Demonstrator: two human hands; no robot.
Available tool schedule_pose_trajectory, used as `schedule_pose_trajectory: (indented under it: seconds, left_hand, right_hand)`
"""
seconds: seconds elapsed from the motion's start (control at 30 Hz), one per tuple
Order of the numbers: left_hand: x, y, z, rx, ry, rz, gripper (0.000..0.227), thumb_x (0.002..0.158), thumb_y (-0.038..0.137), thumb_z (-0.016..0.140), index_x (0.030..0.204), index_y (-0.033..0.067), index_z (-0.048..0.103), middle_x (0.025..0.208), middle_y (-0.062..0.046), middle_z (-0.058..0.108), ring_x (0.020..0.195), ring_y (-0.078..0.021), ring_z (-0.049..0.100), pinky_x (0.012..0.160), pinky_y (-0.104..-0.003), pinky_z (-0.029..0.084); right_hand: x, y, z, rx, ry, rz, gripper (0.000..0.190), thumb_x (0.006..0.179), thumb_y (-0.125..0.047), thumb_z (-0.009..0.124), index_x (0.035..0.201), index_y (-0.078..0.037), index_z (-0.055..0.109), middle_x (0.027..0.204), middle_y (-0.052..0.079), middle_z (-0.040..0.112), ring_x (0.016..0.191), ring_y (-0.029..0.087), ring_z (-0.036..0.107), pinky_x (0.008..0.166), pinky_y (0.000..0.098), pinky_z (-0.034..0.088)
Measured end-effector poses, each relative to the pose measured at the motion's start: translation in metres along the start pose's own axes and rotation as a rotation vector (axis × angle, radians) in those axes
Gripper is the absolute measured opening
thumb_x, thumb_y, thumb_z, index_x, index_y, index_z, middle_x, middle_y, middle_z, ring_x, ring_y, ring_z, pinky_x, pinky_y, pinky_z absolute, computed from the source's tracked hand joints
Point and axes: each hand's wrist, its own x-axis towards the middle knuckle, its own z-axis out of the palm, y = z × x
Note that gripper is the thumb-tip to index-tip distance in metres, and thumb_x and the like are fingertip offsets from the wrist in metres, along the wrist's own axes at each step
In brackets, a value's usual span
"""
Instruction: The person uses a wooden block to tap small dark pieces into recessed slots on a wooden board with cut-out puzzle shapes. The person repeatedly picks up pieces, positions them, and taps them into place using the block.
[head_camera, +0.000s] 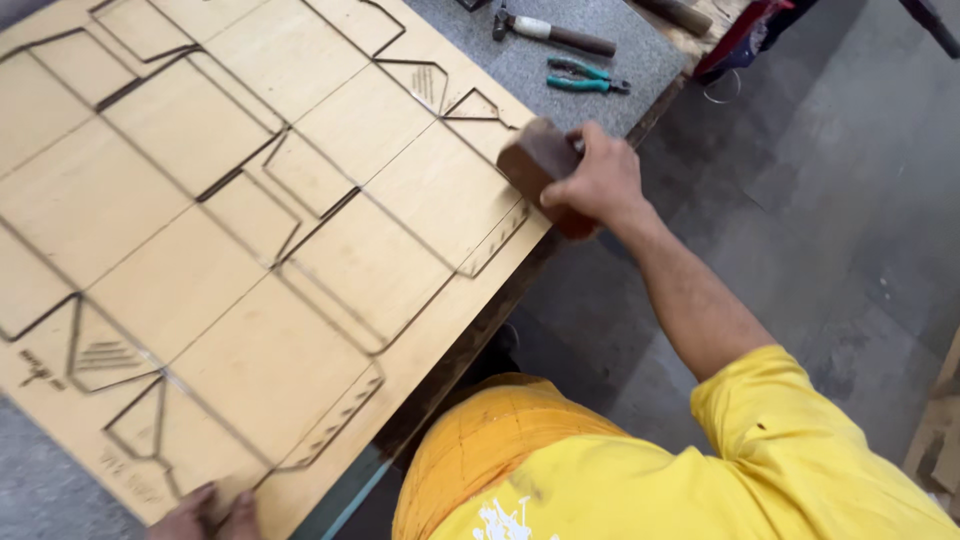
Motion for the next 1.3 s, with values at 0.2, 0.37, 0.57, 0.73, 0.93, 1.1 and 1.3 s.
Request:
schedule_pose_trajectory:
  seconds: [0.2,0.37,0.57,0.73,0.93,1.1,1.3]
  left_hand:
    - [0.038,0.145,0.04,0.137,0.375,-0.162,0.037,0.082,0.017,0.086,0.109,-0.0007,0.069,0.101,-0.018,0.069,0.09,-0.0321,0.067,0.085,-0.04,0.055]
    - [0.052,0.248,0.12,0.198,0.184,-0.12,0.034,0.087,0.021,0.084,0.114,0.0049,0.07,0.106,-0.013,0.07,0.096,-0.0289,0.066,0.088,-0.04,0.053]
    - [0.088,0.316,0.156,0.266,-0.005,-0.005,0.056,0.074,0.041,0.084,0.116,0.0092,0.066,0.12,-0.006,0.068,0.117,-0.0282,0.057,0.103,-0.047,0.039]
    - [0.11,0.343,0.158,0.379,-0.217,-0.125,0.087,0.054,0.052,0.092,0.124,0.0083,0.063,0.125,-0.009,0.059,0.12,-0.0291,0.048,0.101,-0.053,0.03]
    - [0.115,0.343,0.172,0.39,-0.262,-0.119,0.084,0.055,0.048,0.095,0.122,0.0088,0.063,0.12,-0.009,0.058,0.119,-0.0276,0.049,0.102,-0.052,0.031]
    - [0.122,0.345,0.17,0.349,-0.237,-0.111,0.08,0.051,0.042,0.096,0.115,0.0064,0.065,0.115,-0.011,0.06,0.114,-0.0297,0.051,0.099,-0.052,0.033]
    - [0.127,0.339,0.166,0.272,-0.214,0.017,0.069,0.051,0.039,0.095,0.101,0.0049,0.063,0.1,-0.013,0.061,0.1,-0.0325,0.054,0.09,-0.048,0.039]
  right_hand:
    - [0.136,0.069,0.024,-0.031,-0.079,-0.027,0.085,0.052,-0.04,0.097,0.123,-0.006,0.064,0.111,0.02,0.072,0.103,0.04,0.068,0.094,0.0474,0.052]
    - [0.196,0.101,0.04,-0.021,-0.066,-0.192,0.082,0.062,-0.039,0.097,0.128,-0.004,0.062,0.117,0.02,0.071,0.107,0.039,0.068,0.095,0.0482,0.053]
    - [0.211,0.101,0.044,-0.01,-0.054,-0.231,0.082,0.064,-0.037,0.096,0.13,-0.003,0.061,0.119,0.021,0.07,0.108,0.038,0.067,0.095,0.0481,0.052]
    - [0.208,0.108,0.047,0.012,-0.055,-0.265,0.083,0.068,-0.039,0.097,0.132,-0.001,0.06,0.12,0.021,0.069,0.109,0.038,0.067,0.097,0.0486,0.051]
    - [0.209,0.115,0.055,0.026,0.005,-0.307,0.08,0.07,-0.04,0.098,0.13,-0.001,0.061,0.119,0.021,0.069,0.109,0.038,0.067,0.096,0.0496,0.052]
    - [0.209,0.113,0.054,0.023,0.01,-0.299,0.08,0.069,-0.039,0.098,0.131,-0.003,0.062,0.118,0.021,0.07,0.107,0.039,0.068,0.094,0.0502,0.052]
    - [0.212,0.112,0.06,0.042,0.05,-0.328,0.078,0.072,-0.04,0.098,0.131,-0.004,0.063,0.12,0.019,0.071,0.11,0.038,0.069,0.098,0.0484,0.053]
